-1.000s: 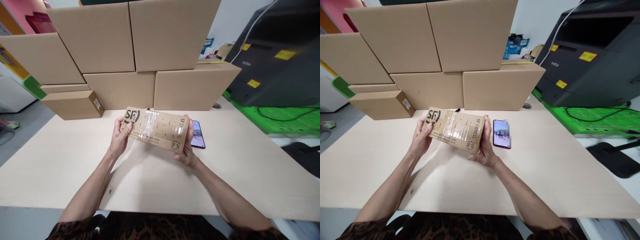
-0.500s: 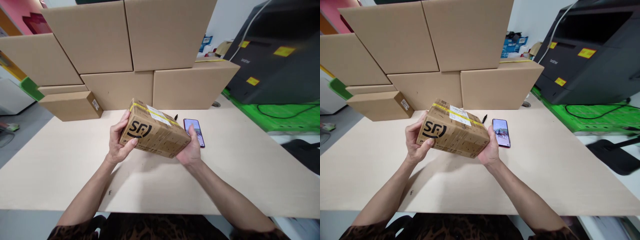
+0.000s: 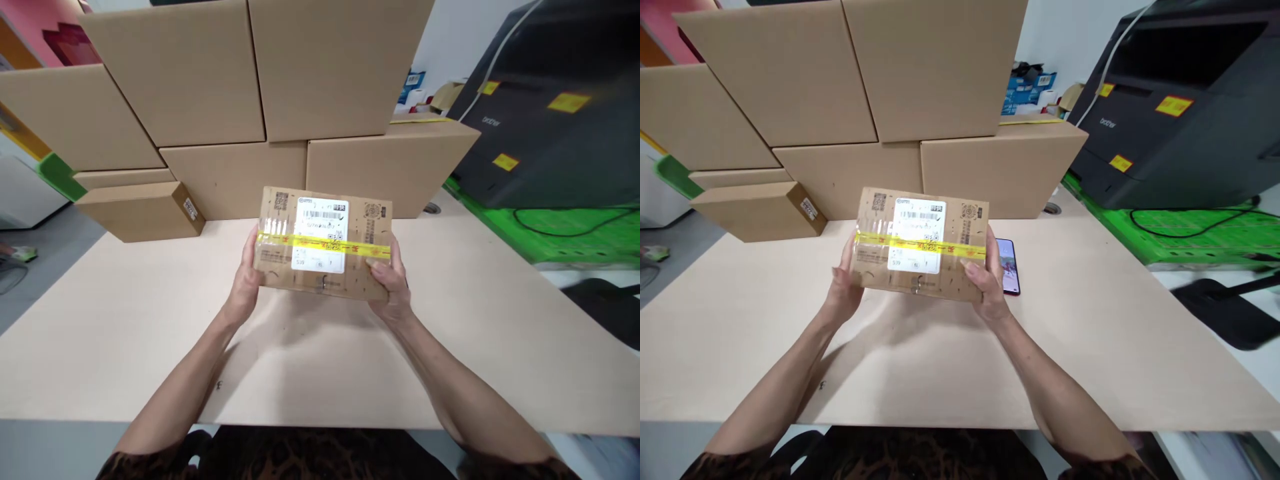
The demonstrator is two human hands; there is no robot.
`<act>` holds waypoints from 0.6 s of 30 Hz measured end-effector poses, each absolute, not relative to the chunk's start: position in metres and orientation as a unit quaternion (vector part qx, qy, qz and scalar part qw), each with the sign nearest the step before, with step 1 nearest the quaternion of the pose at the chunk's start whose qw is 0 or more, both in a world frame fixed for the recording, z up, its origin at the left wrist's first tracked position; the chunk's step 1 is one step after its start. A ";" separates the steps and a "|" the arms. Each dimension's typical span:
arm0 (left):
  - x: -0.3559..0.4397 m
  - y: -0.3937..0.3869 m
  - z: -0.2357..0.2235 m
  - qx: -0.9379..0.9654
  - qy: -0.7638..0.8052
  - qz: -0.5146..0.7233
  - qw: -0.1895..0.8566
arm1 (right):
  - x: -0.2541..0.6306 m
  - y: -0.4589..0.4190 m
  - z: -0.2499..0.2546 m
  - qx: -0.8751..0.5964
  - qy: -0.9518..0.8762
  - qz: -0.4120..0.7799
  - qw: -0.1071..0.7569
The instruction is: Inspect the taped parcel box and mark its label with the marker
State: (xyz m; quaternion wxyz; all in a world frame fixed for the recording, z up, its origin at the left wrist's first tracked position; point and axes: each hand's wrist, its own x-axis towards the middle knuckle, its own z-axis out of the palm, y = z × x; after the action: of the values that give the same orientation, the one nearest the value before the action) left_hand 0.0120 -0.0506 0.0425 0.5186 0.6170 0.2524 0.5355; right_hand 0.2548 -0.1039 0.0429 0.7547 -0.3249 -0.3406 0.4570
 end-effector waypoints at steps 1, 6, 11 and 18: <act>0.011 -0.048 0.044 0.590 0.259 0.530 0.552 | 0.254 -0.106 0.044 -0.321 -0.366 0.452 0.747; 0.005 -0.040 0.054 0.520 0.306 0.443 0.663 | 0.251 -0.113 0.040 -0.326 -0.463 0.417 0.711; -0.001 -0.042 0.053 0.555 0.277 0.462 0.634 | 0.253 -0.111 0.034 -0.325 -0.400 0.468 0.718; -0.002 -0.038 0.041 0.581 0.292 0.483 0.587 | 0.266 -0.104 0.033 -0.332 -0.511 0.324 0.723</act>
State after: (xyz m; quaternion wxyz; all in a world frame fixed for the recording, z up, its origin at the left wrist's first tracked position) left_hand -0.0023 -0.0384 0.0409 0.5870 0.5807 0.2915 0.4829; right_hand 0.2663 -0.1041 0.0333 0.7231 -0.3325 -0.5112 0.3244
